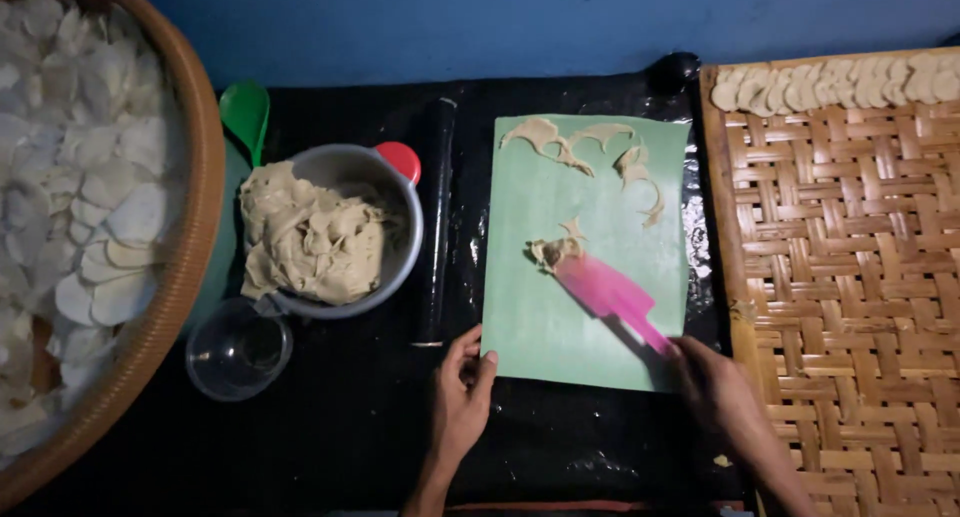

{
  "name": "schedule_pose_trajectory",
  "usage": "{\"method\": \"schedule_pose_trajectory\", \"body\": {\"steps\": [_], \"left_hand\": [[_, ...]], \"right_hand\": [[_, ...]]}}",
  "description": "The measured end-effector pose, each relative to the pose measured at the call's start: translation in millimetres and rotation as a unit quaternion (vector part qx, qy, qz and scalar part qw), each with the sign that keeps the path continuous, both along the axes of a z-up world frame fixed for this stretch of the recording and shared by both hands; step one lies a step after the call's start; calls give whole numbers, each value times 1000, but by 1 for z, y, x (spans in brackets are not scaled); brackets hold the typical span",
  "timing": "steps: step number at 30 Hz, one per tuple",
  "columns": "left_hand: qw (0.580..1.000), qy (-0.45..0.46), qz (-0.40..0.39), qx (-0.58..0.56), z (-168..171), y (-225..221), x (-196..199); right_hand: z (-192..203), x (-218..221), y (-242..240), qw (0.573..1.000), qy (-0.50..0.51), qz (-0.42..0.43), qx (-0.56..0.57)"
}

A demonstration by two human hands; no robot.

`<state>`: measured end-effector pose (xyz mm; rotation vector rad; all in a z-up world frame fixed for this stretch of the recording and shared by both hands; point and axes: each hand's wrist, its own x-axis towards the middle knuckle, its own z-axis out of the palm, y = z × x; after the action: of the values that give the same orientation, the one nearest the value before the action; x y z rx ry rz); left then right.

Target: Preparing thin dough rounds for crackers by scraping them off a sheet and rolling out a new portion of dough.

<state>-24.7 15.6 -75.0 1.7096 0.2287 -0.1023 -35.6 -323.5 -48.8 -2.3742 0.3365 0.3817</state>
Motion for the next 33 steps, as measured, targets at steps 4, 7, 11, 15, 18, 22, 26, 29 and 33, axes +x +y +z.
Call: {"method": "schedule_pose_trajectory", "body": {"steps": [4,7,11,15,18,22,26,29,33], "left_hand": [[999,44,-2,-9,0,0,7],[998,54,-1,28,-8,0,9],[999,49,-13,14,-1,-4,13],[989,118,-24,-82,4,-6,14],[993,106,-8,-58,0,-1,12],[994,106,-15,-22,8,10,9],[991,131,-11,4,11,14,7],[991,131,-15,10,12,13,7],[990,135,-23,22,17,13,9]], "right_hand": [[-19,-17,-27,999,34,5,-6],[-26,-33,-57,997,65,8,30],[-30,-44,-89,995,42,-38,79],[17,-17,-64,993,-48,-103,-20],[31,1,-44,965,-164,-82,-187],[27,0,-31,942,-220,-70,-243],[21,-1,-19,933,-255,-63,-245],[12,0,-18,944,-241,-88,-209],[-20,0,-21,958,-220,-106,-151]]}}
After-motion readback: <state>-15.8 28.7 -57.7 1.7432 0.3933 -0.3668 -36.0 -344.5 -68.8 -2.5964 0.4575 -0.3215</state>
